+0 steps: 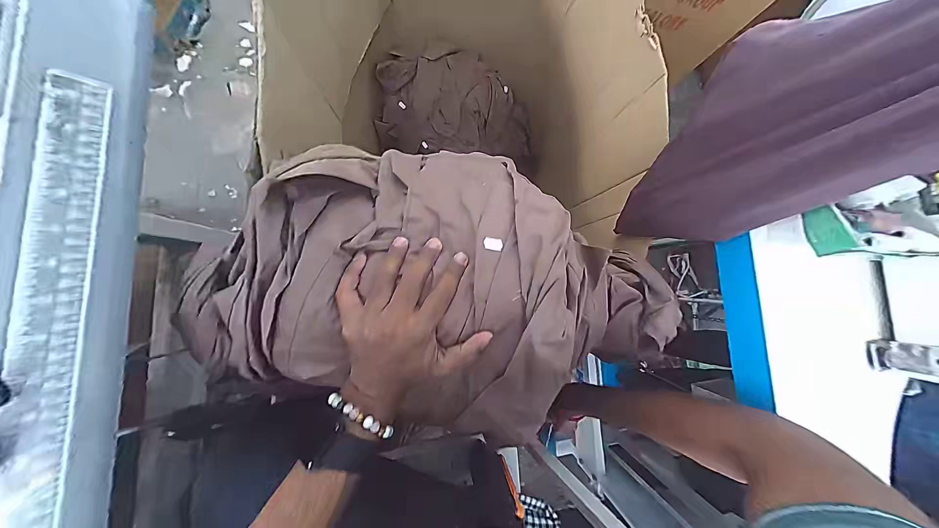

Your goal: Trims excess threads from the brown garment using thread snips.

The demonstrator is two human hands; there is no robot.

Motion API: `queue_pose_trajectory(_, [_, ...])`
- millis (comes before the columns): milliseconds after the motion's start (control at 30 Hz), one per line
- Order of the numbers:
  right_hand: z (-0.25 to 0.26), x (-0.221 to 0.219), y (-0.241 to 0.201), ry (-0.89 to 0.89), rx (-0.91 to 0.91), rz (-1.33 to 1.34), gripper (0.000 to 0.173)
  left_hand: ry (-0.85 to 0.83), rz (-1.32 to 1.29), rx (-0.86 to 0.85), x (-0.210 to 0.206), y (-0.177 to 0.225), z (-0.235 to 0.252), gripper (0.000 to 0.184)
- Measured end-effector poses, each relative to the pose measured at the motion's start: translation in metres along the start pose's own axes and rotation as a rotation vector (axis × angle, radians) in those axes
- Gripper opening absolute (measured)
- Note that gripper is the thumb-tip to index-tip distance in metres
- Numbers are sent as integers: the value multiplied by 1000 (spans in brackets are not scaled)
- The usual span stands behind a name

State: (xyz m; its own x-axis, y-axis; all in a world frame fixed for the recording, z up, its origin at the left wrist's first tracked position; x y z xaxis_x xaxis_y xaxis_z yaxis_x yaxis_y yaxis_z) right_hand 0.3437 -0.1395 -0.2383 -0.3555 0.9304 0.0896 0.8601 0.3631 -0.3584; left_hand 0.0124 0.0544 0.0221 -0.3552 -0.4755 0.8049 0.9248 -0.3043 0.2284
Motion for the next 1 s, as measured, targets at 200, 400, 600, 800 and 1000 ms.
queue_pose_trajectory(200, [-132, 56, -49, 98, -112, -16, 32, -154, -49, 23, 9, 6, -10, 90])
queue_pose_trajectory(400, [-226, 87, -52, 584, -142, 3, 33, -241, -26, 45, 17, 9, -9, 89])
queue_pose_trajectory(600, [-290, 91, -73, 876, -176, -33, 37, -214, -25, 48, 54, 32, -25, 81])
queue_pose_trajectory(800, [-312, 86, -88, 890, -136, 523, 29, -79, -376, 121, 127, 81, -54, 40])
queue_pose_trajectory(1000, [-311, 96, -104, 746, -333, -62, 37, -439, -654, 321, 115, 105, -114, 28])
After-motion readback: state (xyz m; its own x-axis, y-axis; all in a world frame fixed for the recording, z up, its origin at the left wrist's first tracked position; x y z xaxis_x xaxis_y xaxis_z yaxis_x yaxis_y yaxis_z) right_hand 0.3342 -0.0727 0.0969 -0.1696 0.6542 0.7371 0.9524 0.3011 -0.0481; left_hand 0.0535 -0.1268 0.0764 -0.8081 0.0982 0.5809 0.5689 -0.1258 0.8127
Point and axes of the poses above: each hand's wrist, its own z-axis towards the middle knuckle, its own x-axis out of the back of the hand, y = z × x, the point moved 6 cm from there along z, towards the middle knuckle, and after that the axes turned 12 degrees about y, right-handed, at the moved point
